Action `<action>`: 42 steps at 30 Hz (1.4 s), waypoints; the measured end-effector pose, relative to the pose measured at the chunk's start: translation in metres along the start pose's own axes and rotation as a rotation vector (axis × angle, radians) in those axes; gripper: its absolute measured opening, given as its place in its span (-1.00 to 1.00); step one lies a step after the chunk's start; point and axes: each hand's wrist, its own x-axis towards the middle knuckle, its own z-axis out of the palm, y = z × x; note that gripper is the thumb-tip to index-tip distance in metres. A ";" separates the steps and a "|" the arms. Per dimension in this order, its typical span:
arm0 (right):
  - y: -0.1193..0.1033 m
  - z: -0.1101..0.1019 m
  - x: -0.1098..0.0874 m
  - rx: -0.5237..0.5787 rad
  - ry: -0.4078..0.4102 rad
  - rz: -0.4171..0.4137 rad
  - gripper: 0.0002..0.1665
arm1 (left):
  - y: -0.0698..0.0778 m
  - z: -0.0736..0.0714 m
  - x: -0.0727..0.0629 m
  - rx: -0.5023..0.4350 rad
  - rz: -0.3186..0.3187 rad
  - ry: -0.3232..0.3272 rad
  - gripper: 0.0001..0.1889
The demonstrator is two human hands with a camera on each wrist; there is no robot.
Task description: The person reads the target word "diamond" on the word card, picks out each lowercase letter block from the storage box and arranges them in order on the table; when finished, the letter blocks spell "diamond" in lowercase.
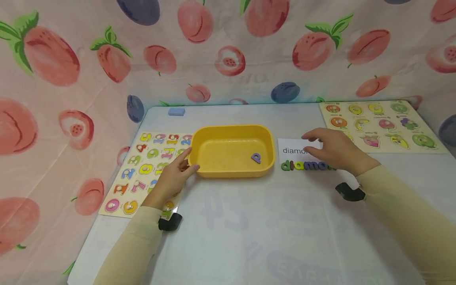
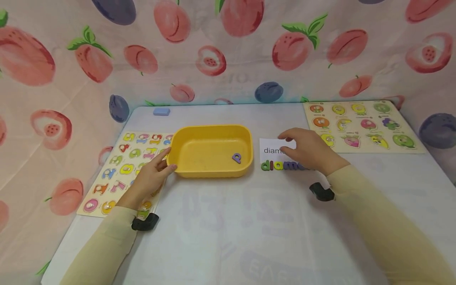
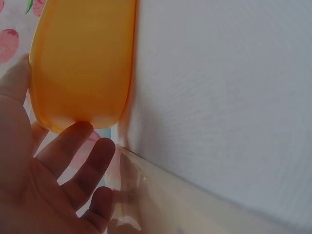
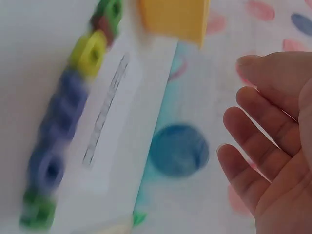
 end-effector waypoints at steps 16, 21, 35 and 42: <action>-0.064 0.042 0.055 0.064 -0.134 -0.189 -0.53 | 0.002 -0.001 -0.001 0.004 0.009 -0.003 -0.21; -0.078 0.053 0.068 0.106 -0.169 -0.184 -0.53 | 0.002 -0.002 -0.001 0.009 0.024 -0.005 -0.21; -0.110 0.086 0.086 0.079 -0.224 -0.160 -0.59 | 0.001 -0.001 -0.002 -0.008 -0.003 -0.007 -0.21; -0.107 0.093 0.089 0.117 -0.283 -0.085 -0.58 | 0.000 -0.002 -0.002 -0.015 0.015 -0.010 -0.21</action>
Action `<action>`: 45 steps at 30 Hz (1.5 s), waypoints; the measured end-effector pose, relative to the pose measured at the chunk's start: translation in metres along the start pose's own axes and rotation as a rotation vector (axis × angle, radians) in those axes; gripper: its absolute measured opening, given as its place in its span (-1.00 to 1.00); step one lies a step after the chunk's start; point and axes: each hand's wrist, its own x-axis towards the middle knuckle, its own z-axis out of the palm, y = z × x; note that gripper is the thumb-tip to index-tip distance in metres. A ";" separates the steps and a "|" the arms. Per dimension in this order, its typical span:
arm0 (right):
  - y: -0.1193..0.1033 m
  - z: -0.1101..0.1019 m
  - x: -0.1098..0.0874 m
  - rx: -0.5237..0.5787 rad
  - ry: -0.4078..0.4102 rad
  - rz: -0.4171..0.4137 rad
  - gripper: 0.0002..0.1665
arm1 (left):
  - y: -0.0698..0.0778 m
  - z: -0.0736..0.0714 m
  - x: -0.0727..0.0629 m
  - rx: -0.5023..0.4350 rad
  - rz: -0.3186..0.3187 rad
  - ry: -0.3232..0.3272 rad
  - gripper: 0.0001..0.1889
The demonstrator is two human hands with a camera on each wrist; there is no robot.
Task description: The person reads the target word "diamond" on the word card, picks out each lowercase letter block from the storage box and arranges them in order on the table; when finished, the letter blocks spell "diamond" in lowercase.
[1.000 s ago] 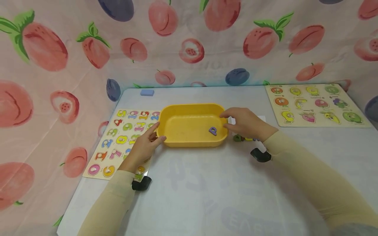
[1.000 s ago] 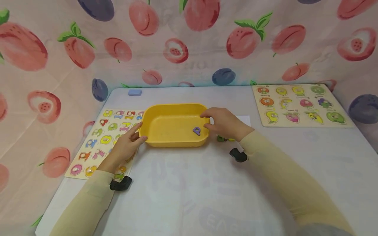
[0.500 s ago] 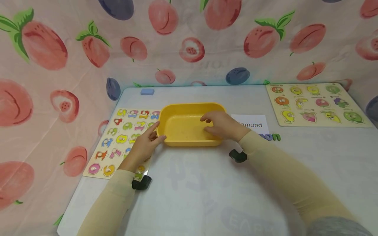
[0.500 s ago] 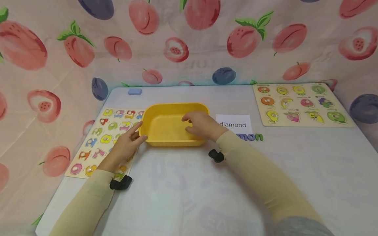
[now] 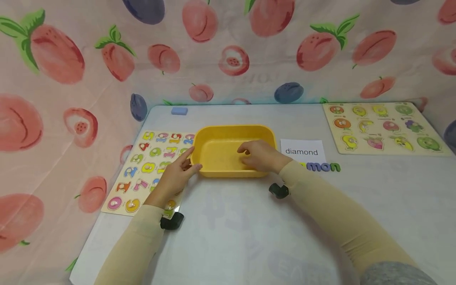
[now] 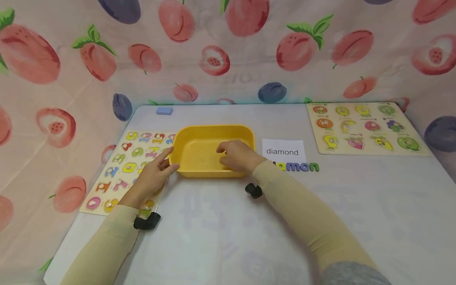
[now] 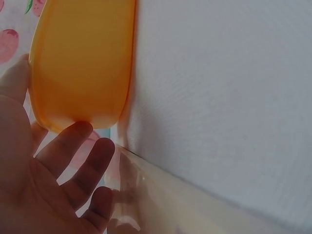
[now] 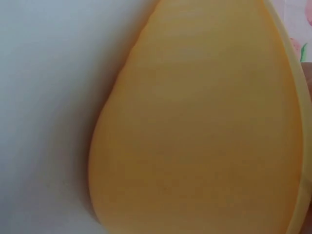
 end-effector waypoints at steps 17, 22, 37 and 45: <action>0.003 0.003 0.012 0.003 -0.052 0.068 -0.56 | 0.000 0.000 0.000 0.014 -0.003 -0.004 -0.20; 0.004 0.005 0.015 0.021 -0.050 0.058 -0.56 | -0.001 0.001 0.000 0.023 0.007 -0.007 -0.21; 0.006 -0.008 0.013 -0.051 -0.080 0.088 -0.51 | -0.002 0.000 0.001 0.036 0.029 0.008 -0.21; 0.006 -0.007 0.015 -0.050 -0.105 0.121 -0.48 | -0.003 0.000 0.000 0.034 0.036 0.010 -0.21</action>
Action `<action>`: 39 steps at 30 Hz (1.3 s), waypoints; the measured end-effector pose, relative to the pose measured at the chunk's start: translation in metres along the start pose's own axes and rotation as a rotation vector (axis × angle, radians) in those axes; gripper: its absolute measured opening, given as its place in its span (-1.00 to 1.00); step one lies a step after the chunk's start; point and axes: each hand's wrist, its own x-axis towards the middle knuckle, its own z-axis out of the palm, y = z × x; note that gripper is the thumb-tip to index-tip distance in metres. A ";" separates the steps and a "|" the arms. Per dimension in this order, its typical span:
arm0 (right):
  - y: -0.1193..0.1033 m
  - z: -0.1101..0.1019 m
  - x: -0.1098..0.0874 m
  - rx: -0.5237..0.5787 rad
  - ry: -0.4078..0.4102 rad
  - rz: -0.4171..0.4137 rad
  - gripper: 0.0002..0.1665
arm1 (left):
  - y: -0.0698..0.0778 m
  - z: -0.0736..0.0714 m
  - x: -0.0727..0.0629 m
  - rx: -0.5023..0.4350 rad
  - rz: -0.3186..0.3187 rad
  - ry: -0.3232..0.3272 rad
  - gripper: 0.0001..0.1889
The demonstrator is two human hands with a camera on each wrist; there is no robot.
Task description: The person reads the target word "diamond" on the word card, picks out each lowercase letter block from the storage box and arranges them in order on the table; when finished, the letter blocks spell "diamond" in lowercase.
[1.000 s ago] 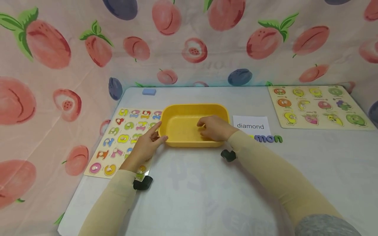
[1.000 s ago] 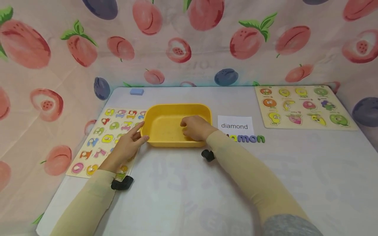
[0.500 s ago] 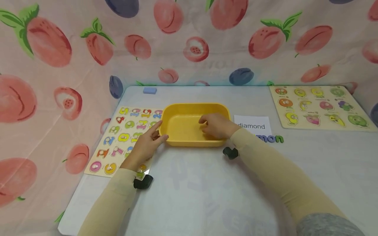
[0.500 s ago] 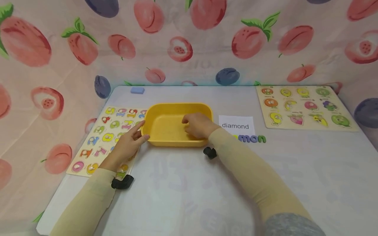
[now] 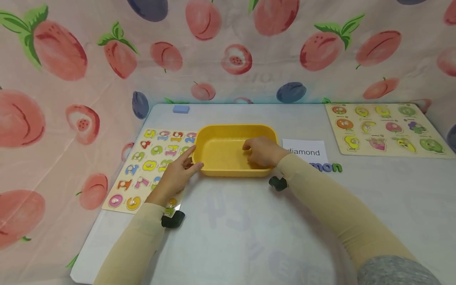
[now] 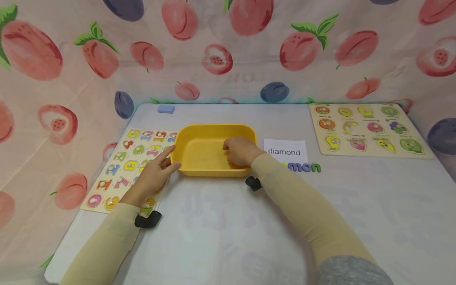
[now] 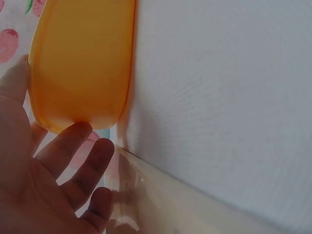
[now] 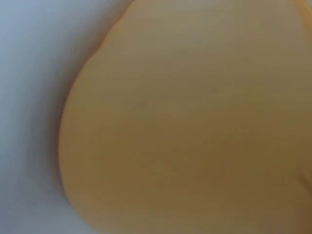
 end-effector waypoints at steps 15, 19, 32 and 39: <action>0.001 0.012 0.007 0.129 0.052 -0.114 -0.53 | 0.000 0.000 0.000 0.000 -0.014 -0.008 -0.22; 0.001 0.012 0.007 0.167 0.060 -0.098 -0.53 | 0.000 0.000 0.000 0.000 -0.006 0.000 -0.22; 0.002 0.011 0.008 0.084 0.069 -0.025 -0.56 | 0.003 0.000 -0.001 0.004 -0.024 -0.006 -0.22; -0.001 0.013 0.009 0.049 0.049 0.002 -0.55 | 0.002 -0.001 -0.001 0.010 -0.020 -0.004 -0.22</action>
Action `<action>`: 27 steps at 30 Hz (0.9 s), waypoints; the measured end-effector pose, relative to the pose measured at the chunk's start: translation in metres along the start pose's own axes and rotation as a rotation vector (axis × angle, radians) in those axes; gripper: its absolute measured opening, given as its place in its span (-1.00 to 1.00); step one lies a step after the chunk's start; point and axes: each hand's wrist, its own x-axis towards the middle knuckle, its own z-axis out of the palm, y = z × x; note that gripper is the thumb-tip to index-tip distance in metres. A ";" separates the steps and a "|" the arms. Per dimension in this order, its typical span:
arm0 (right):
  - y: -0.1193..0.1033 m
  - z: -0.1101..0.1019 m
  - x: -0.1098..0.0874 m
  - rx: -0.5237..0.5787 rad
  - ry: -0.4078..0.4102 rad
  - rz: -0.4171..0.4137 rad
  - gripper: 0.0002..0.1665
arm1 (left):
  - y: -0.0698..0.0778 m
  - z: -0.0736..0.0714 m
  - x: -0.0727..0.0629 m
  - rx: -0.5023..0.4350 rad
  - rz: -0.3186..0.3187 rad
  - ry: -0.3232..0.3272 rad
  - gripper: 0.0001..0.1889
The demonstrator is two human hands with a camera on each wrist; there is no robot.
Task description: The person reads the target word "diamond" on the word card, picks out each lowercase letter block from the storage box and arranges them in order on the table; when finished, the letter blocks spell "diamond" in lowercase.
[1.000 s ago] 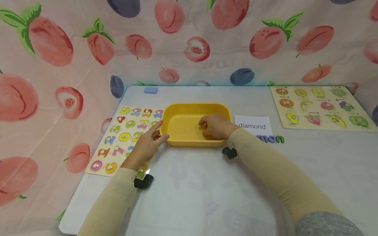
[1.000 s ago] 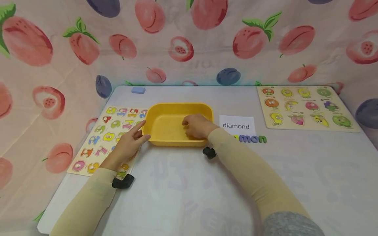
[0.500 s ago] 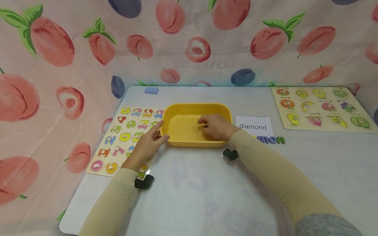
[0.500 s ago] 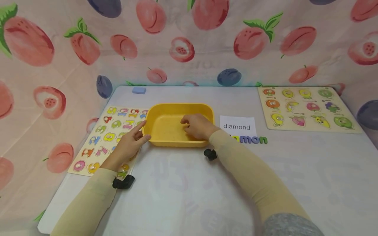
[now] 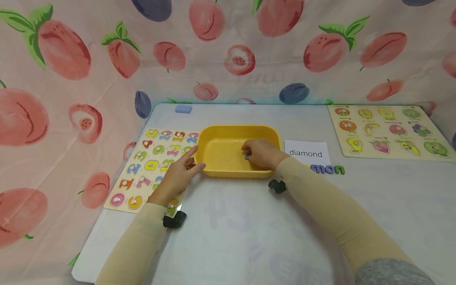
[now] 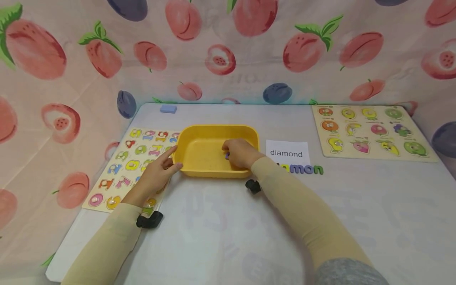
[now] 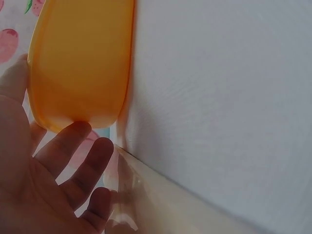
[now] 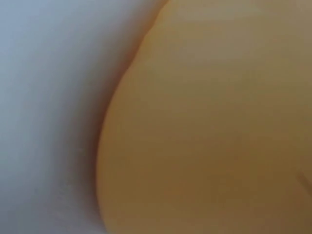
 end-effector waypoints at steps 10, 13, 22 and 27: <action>0.003 0.001 0.001 -0.115 0.040 -0.044 -0.51 | 0.000 0.001 -0.001 -0.018 0.000 -0.002 -0.23; 0.004 0.001 0.002 -0.125 0.044 -0.050 -0.49 | 0.001 0.001 0.000 -0.017 0.002 0.000 -0.23; 0.005 0.005 0.004 -0.122 0.038 -0.110 -0.49 | 0.001 0.001 0.000 -0.018 -0.001 0.002 -0.23; 0.005 0.006 0.004 -0.130 0.053 -0.102 -0.44 | 0.000 0.001 0.001 -0.011 -0.004 0.002 -0.23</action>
